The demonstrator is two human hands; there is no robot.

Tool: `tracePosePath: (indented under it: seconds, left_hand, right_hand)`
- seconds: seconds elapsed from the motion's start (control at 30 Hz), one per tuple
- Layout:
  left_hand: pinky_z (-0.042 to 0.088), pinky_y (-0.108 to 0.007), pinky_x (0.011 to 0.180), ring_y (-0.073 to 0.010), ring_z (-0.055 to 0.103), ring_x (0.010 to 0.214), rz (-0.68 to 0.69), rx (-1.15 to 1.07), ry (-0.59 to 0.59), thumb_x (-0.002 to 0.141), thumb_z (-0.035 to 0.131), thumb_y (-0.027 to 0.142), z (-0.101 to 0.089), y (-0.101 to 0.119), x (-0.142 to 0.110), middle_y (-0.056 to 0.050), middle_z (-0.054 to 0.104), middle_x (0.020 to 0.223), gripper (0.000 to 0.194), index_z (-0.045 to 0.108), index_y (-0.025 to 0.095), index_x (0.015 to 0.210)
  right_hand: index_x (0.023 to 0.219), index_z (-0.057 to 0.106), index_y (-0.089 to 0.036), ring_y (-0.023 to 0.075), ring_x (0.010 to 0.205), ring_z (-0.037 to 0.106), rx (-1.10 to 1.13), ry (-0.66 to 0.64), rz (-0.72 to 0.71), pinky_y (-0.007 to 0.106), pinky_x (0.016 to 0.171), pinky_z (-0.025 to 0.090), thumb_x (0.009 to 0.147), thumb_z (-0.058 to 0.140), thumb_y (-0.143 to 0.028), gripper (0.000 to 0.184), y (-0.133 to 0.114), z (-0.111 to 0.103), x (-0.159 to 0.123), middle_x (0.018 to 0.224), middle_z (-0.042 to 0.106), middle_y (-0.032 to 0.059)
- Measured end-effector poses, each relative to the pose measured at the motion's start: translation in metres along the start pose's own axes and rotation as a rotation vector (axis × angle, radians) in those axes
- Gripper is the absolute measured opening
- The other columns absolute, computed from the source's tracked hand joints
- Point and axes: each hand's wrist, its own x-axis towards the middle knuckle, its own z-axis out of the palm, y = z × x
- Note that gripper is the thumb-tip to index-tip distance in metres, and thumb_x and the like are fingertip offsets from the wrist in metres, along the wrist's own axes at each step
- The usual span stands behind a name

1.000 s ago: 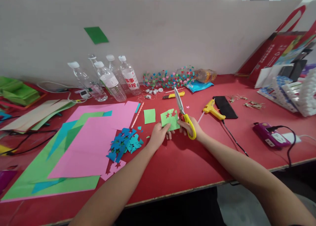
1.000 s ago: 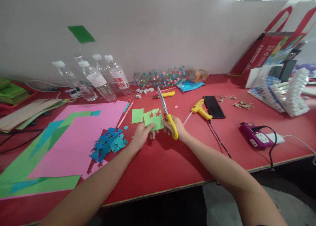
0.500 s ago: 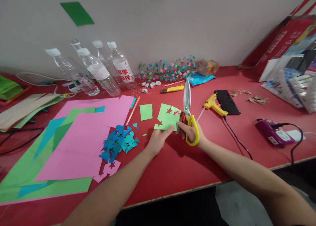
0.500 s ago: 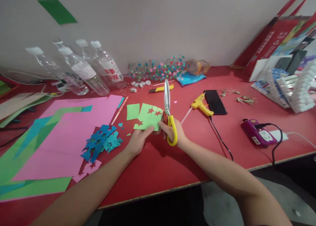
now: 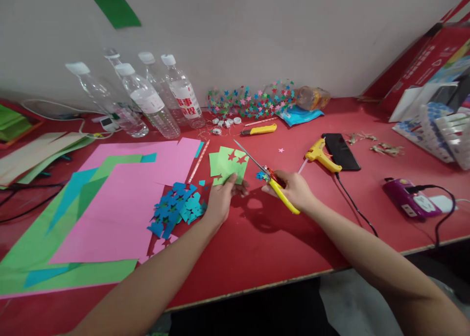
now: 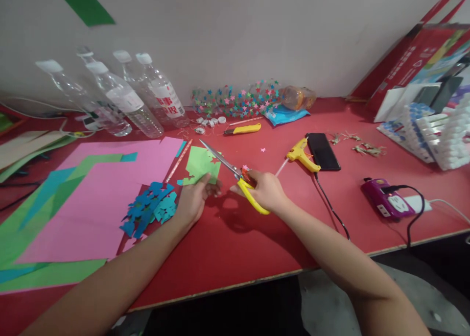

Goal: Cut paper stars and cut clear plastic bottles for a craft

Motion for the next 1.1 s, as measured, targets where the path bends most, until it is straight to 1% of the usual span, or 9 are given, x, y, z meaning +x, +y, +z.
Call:
tracePosePath:
  seconds: [0.1,0.2,0.3,0.43,0.6,0.73,0.83,0.9,1.1]
  left_hand:
    - [0.046,-0.027,0.052,-0.0169,0.065,0.058,0.063,-0.024,0.048,0.072,0.069,0.042,-0.005,0.006,0.0,-0.008,0.07,0.065,0.03,0.064,0.013,0.066]
    - [0.046,-0.027,0.053,-0.0159,0.065,0.058,0.098,-0.04,0.068,0.072,0.07,0.04,-0.009,0.011,0.001,-0.009,0.073,0.072,0.029,0.065,0.012,0.068]
    - [0.046,-0.026,0.054,-0.0146,0.065,0.058,0.123,-0.068,0.094,0.076,0.068,0.038,-0.013,0.013,0.001,-0.009,0.073,0.071,0.028,0.066,0.012,0.067]
    - [0.046,-0.025,0.054,-0.0127,0.064,0.057,0.145,-0.099,0.128,0.078,0.066,0.037,-0.014,0.015,0.002,-0.009,0.072,0.07,0.029,0.066,0.011,0.065]
    - [0.047,-0.025,0.053,-0.0122,0.064,0.056,0.183,-0.105,0.168,0.08,0.064,0.039,-0.013,0.019,-0.001,-0.008,0.073,0.072,0.031,0.065,0.013,0.065]
    - [0.051,-0.026,0.055,-0.0144,0.067,0.061,0.183,-0.048,0.121,0.085,0.061,0.041,-0.013,0.018,-0.007,-0.008,0.073,0.073,0.034,0.066,0.014,0.066]
    - [0.052,-0.027,0.056,-0.017,0.069,0.066,0.192,-0.01,0.075,0.086,0.06,0.043,-0.012,0.017,-0.012,-0.01,0.074,0.074,0.037,0.068,0.013,0.066]
    - [0.053,-0.028,0.056,-0.0178,0.07,0.068,0.198,0.012,0.071,0.087,0.06,0.044,-0.011,0.018,-0.014,-0.01,0.074,0.074,0.038,0.068,0.013,0.066]
    - [0.055,-0.028,0.057,-0.0181,0.071,0.069,0.187,0.055,0.067,0.088,0.058,0.046,-0.01,0.022,-0.018,-0.009,0.075,0.075,0.039,0.07,0.014,0.069]
  right_hand:
    - [0.067,0.048,-0.022,0.0113,0.053,0.029,-0.03,-0.065,0.007,0.025,0.05,0.024,0.072,0.059,-0.069,0.048,-0.003,-0.003,-0.003,0.057,0.039,-0.0042]
    - [0.066,0.046,-0.023,0.0118,0.052,0.031,-0.099,-0.133,0.011,0.026,0.05,0.024,0.073,0.055,-0.074,0.052,-0.004,-0.005,-0.005,0.057,0.041,-0.0031]
    - [0.064,0.043,-0.023,0.0122,0.049,0.033,-0.191,-0.201,-0.005,0.026,0.05,0.023,0.075,0.051,-0.077,0.056,-0.006,-0.006,-0.006,0.054,0.041,-0.0021]
    - [0.068,0.044,-0.022,0.0124,0.049,0.037,-0.255,-0.258,-0.041,0.026,0.051,0.023,0.08,0.047,-0.074,0.053,-0.009,-0.005,-0.009,0.057,0.045,-0.0008]
    - [0.067,0.041,-0.022,0.0109,0.051,0.033,-0.187,-0.301,-0.058,0.025,0.051,0.024,0.085,0.042,-0.072,0.053,-0.01,-0.005,-0.011,0.056,0.041,-0.0028]
    - [0.065,0.04,-0.022,0.0101,0.052,0.031,-0.072,-0.357,-0.071,0.025,0.051,0.024,0.083,0.045,-0.074,0.055,-0.009,-0.004,-0.013,0.057,0.038,-0.004]
    - [0.064,0.04,-0.021,0.0101,0.053,0.034,0.048,-0.398,-0.057,0.025,0.051,0.025,0.081,0.046,-0.075,0.056,-0.011,-0.004,-0.015,0.056,0.04,-0.0039]
    - [0.064,0.042,-0.021,0.0104,0.052,0.037,0.094,-0.422,-0.042,0.026,0.051,0.026,0.08,0.048,-0.075,0.057,-0.014,-0.005,-0.016,0.055,0.042,-0.0036]
    - [0.063,0.044,-0.021,0.0104,0.049,0.04,0.136,-0.446,-0.032,0.025,0.049,0.027,0.08,0.051,-0.074,0.057,-0.016,-0.005,-0.017,0.052,0.046,-0.0032]
